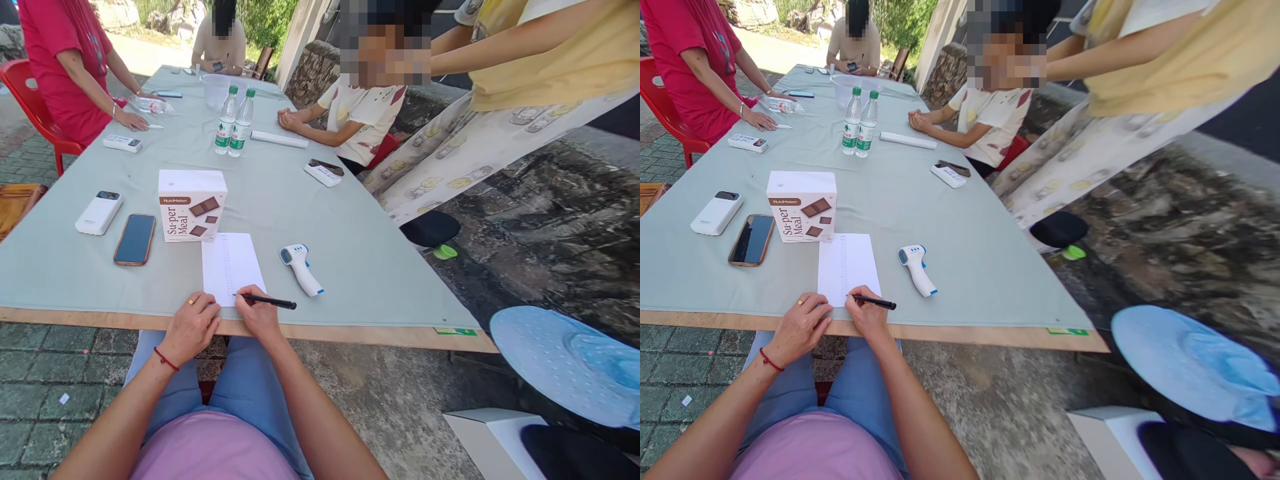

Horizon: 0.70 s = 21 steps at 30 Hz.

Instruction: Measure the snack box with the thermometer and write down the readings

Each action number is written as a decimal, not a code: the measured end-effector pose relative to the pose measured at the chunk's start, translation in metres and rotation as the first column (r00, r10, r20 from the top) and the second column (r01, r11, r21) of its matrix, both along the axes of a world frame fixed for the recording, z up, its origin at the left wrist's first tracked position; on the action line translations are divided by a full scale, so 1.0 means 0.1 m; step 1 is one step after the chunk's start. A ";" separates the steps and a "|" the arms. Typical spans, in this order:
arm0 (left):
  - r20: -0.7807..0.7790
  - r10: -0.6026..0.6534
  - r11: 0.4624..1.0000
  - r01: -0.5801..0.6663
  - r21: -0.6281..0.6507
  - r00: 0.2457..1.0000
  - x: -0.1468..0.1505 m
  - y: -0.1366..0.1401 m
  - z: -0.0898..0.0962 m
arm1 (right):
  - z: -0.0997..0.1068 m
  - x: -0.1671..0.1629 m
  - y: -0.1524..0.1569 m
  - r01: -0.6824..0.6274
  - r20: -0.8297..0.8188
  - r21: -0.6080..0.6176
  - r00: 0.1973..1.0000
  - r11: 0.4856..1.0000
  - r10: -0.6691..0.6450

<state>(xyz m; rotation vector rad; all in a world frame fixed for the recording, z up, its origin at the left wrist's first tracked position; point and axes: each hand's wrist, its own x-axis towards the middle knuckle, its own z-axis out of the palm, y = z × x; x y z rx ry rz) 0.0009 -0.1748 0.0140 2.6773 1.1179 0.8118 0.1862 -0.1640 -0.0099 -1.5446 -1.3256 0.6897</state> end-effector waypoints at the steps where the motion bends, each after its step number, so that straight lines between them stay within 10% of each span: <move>1: 0.003 0.001 1.000 -0.001 0.003 1.000 0.00 0.00 0.00 | 0.00 0.00 0.00 0.000 0.000 0.000 1.000 1.000 0.000; 21: 0.013 0.004 1.000 -0.003 -0.026 1.000 0.00 0.00 0.01 | 0.01 -0.01 0.02 0.082 -0.053 -0.020 0.995 0.996 -0.083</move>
